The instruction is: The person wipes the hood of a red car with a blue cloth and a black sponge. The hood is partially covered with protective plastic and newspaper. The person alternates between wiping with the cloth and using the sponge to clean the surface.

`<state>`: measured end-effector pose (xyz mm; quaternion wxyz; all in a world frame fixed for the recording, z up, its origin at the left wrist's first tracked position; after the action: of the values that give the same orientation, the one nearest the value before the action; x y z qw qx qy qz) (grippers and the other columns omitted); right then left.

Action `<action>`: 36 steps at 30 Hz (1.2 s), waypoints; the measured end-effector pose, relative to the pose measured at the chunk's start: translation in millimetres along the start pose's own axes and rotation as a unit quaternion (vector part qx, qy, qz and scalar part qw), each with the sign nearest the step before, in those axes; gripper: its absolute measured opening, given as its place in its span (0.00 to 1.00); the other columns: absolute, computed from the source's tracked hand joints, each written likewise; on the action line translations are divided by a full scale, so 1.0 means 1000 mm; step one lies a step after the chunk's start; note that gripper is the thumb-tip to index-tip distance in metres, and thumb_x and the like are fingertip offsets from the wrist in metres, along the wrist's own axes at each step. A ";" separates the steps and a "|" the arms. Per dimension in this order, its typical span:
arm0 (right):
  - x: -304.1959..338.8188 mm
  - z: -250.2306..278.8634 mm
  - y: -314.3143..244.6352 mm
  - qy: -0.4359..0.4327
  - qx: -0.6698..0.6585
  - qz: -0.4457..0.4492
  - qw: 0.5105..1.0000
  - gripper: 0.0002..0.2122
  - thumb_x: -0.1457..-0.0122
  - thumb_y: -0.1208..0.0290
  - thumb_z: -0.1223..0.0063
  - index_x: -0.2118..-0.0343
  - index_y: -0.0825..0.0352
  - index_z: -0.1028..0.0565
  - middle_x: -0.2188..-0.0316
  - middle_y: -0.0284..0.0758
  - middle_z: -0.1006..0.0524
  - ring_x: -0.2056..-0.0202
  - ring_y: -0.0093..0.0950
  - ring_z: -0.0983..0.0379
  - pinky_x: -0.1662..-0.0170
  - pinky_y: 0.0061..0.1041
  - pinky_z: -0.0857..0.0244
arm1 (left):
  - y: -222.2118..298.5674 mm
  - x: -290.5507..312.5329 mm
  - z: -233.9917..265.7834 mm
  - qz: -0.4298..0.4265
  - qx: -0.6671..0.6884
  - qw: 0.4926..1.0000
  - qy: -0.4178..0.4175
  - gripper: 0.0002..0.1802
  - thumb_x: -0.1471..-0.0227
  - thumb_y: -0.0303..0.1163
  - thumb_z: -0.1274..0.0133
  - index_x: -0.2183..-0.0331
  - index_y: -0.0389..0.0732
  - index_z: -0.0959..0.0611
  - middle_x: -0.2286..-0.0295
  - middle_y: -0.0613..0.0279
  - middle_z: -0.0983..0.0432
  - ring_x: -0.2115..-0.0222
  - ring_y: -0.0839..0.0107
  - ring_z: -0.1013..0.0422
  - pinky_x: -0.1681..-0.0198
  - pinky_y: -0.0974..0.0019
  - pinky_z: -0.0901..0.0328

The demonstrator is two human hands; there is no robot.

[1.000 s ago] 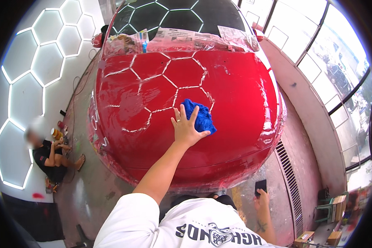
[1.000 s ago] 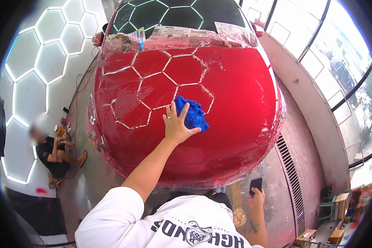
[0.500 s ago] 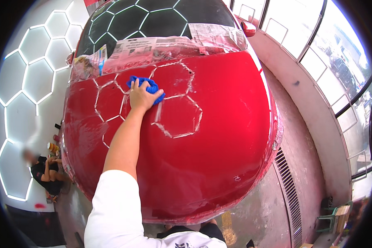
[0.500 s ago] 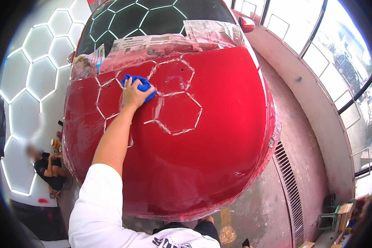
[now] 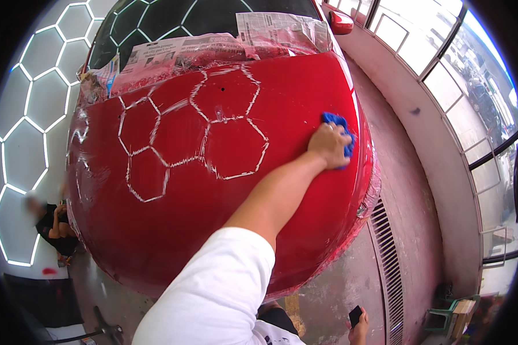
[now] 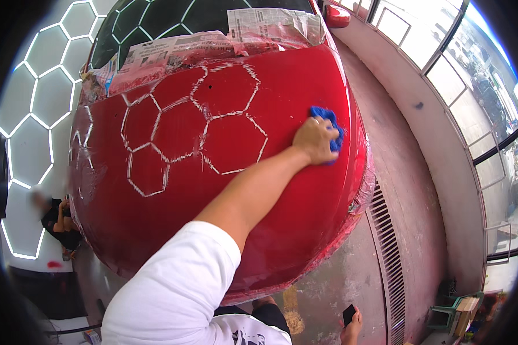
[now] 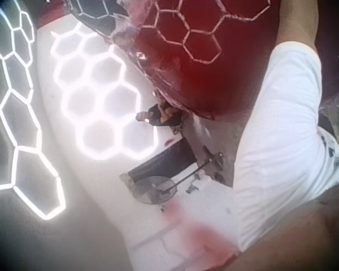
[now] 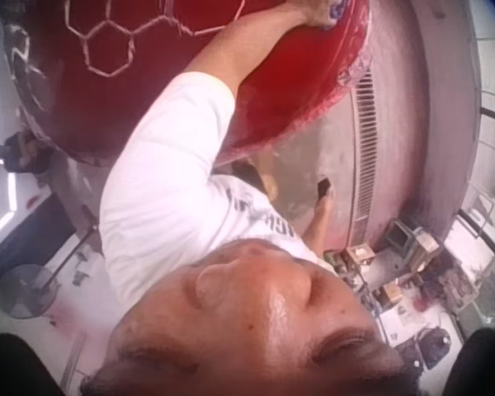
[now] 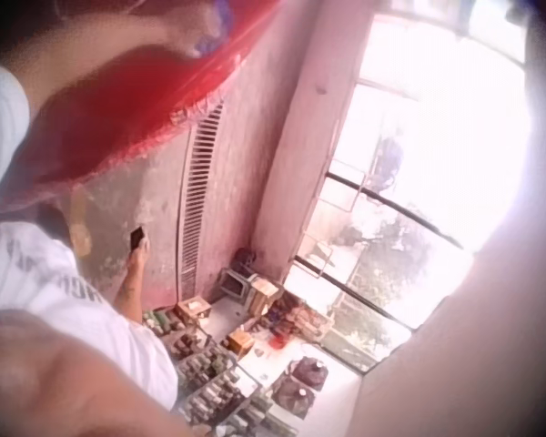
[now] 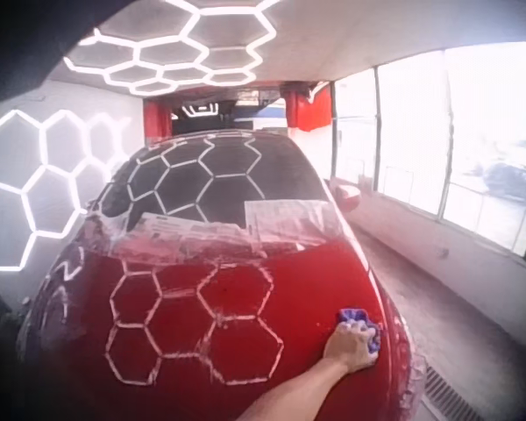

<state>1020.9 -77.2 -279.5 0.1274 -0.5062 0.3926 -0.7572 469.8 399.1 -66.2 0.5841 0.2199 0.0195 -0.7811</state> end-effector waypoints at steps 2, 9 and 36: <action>-0.036 -0.019 -0.021 -0.049 0.097 0.029 0.994 0.23 0.29 0.74 0.62 0.33 0.52 0.28 0.43 0.40 0.24 0.50 0.39 0.22 0.65 0.43 0.20 | 0.010 0.035 -0.001 -0.047 0.027 0.998 0.035 0.25 0.58 0.52 0.30 0.60 0.48 0.09 0.56 0.54 0.17 0.50 0.52 0.24 0.39 0.50 0.32; -0.048 -0.003 0.020 -0.043 0.163 -0.033 0.985 0.29 0.32 0.76 0.64 0.28 0.50 0.33 0.37 0.44 0.28 0.46 0.40 0.24 0.63 0.44 0.18 | -0.192 0.205 0.161 0.294 -0.169 0.919 0.199 0.20 0.56 0.48 0.27 0.71 0.44 0.16 0.63 0.55 0.18 0.56 0.50 0.24 0.49 0.48 0.30; 0.193 -0.281 -0.052 -0.251 -0.067 0.157 0.953 0.23 0.23 0.66 0.53 0.27 0.55 0.32 0.36 0.29 0.26 0.38 0.27 0.27 0.37 0.39 0.31 | -0.022 0.543 0.142 0.150 -0.115 0.945 0.267 0.24 0.60 0.48 0.25 0.63 0.50 0.17 0.51 0.53 0.24 0.45 0.46 0.30 0.41 0.39 0.36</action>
<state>699.7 -26.1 -163.5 0.3046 -0.6195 0.4722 -0.5482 284.0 -125.2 -141.4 0.6893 0.3520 0.2311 -0.5896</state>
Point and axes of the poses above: each hand's wrist, its own x-axis away from the middle knuckle, its own z-axis out of the back of the hand, y = z × x, the point moved 2 cm from there along -x, towards the middle knuckle
